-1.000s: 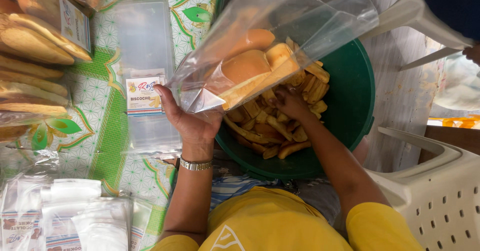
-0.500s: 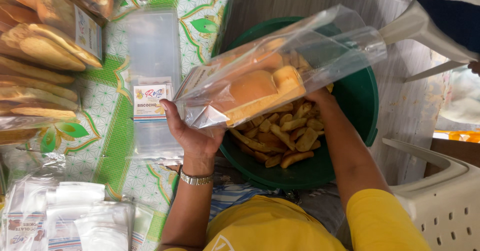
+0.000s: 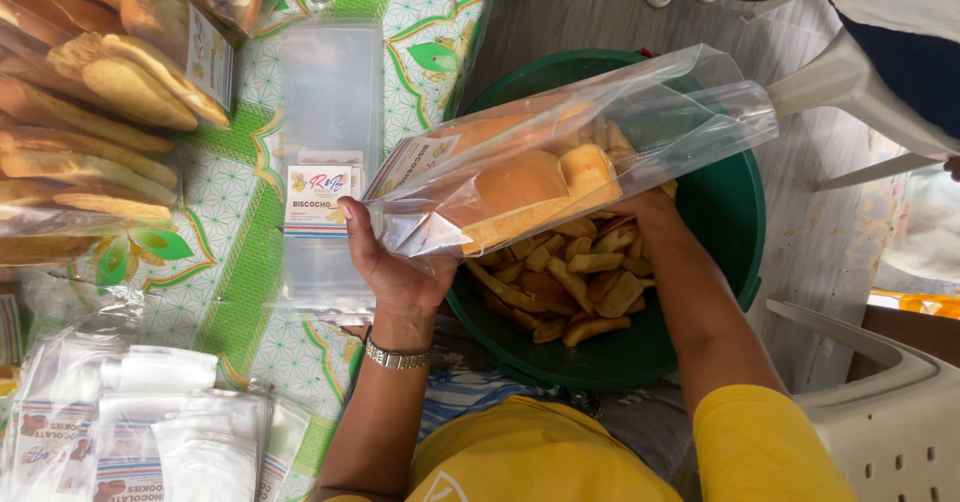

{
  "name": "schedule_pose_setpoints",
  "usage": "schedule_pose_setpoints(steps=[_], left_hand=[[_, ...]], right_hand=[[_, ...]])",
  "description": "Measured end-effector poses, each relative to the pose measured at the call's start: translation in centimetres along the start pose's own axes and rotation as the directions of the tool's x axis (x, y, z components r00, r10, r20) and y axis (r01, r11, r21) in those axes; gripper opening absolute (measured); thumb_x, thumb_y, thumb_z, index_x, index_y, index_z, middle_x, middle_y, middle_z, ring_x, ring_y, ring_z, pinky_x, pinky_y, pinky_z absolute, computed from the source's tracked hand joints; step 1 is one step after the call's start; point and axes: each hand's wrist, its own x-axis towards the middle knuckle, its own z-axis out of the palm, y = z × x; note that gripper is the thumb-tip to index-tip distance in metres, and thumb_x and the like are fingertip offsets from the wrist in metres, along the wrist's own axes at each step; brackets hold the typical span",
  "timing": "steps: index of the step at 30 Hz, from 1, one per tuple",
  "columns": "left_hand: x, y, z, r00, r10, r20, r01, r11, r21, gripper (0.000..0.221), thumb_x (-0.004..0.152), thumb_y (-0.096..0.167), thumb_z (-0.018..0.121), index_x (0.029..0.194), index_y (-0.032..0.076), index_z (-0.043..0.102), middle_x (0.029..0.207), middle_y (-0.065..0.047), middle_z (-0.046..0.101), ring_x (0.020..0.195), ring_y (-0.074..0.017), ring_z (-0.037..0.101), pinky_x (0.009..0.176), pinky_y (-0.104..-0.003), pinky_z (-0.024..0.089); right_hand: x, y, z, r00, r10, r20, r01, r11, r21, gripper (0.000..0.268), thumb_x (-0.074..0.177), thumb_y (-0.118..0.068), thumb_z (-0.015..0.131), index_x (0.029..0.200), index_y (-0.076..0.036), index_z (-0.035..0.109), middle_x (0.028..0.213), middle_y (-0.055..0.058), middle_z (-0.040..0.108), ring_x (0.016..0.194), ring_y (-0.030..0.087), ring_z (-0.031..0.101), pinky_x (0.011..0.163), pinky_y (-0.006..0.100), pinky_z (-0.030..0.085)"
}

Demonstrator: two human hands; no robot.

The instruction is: The person packs biscotti from a green bucket into clear plastic bags. They place a label inside each bag, fill it with biscotti, and set the filled bag aside. The process is repeated multiple times.

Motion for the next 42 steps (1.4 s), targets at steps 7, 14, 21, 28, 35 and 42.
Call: schedule_pose_setpoints(steps=[7,14,21,28,35,42], left_hand=[[0.0,-0.3,-0.3,1.000,-0.010,0.018,0.011,1.000,-0.029,0.100,0.088,0.072,0.060,0.155,0.001,0.039,0.154,-0.019,0.048,0.143,-0.0367,0.048,0.122,-0.055,0.039],[-0.4,-0.9,0.4,1.000,0.011,-0.007,-0.011,1.000,0.016,0.096,0.088,0.069,0.063,0.152,0.002,0.040,0.149,-0.018,0.051,0.138,-0.0354,0.052,0.117,-0.055,0.044],[-0.9,-1.5,0.1,1.000,-0.007,0.002,0.007,1.000,-0.006,0.092,0.091,0.068,0.063,0.150,-0.001,0.044,0.142,-0.019,0.057,0.132,-0.0354,0.056,0.114,-0.054,0.046],[-1.3,-1.7,0.2,0.999,-0.011,0.032,0.011,1.000,-0.017,0.092,0.092,0.068,0.063,0.149,-0.002,0.046,0.142,-0.019,0.057,0.132,-0.0352,0.057,0.116,-0.053,0.045],[-1.4,-1.1,0.3,1.000,0.017,0.022,-0.017,1.000,0.000,0.091,0.090,0.067,0.064,0.149,0.001,0.045,0.143,-0.018,0.056,0.134,-0.0359,0.055,0.116,-0.055,0.045],[-1.6,-1.6,-0.3,0.999,-0.027,0.020,0.028,0.999,-0.021,0.090,0.096,0.068,0.062,0.151,-0.001,0.044,0.141,-0.020,0.055,0.131,-0.0367,0.054,0.113,-0.055,0.045]], right_hand=[[-5.0,0.1,-3.1,0.998,0.010,-0.067,-0.015,0.998,-0.065,0.061,0.084,-0.031,0.078,0.139,-0.012,0.061,0.142,0.018,0.062,0.129,0.036,0.058,0.107,0.045,0.048],[-11.5,2.8,-1.7,0.929,-0.055,-0.365,0.017,0.994,-0.107,0.055,0.082,-0.020,0.081,0.135,-0.012,0.065,0.144,0.022,0.056,0.131,0.042,0.052,0.110,0.047,0.045],[-13.8,3.1,-1.1,0.981,0.067,-0.181,-0.090,0.988,-0.125,0.041,0.072,-0.018,0.087,0.107,-0.010,0.067,0.145,0.014,0.051,0.130,0.038,0.047,0.109,0.045,0.042],[-12.4,4.7,-0.1,0.977,-0.068,-0.201,0.096,0.986,0.135,0.031,0.079,-0.022,0.083,0.103,-0.009,0.070,0.113,0.014,0.069,0.104,0.029,0.069,0.091,0.041,0.057],[-11.1,4.7,3.1,0.865,-0.063,-0.498,0.223,0.937,0.270,0.058,0.075,-0.021,0.079,0.123,-0.006,0.051,0.110,0.013,0.066,0.100,0.028,0.067,0.087,0.037,0.054],[-12.5,2.6,2.4,0.962,0.199,-0.187,-0.117,0.919,0.377,0.030,0.083,-0.022,0.081,0.103,-0.005,0.067,0.096,0.012,0.073,0.089,0.024,0.071,0.079,0.033,0.054]])
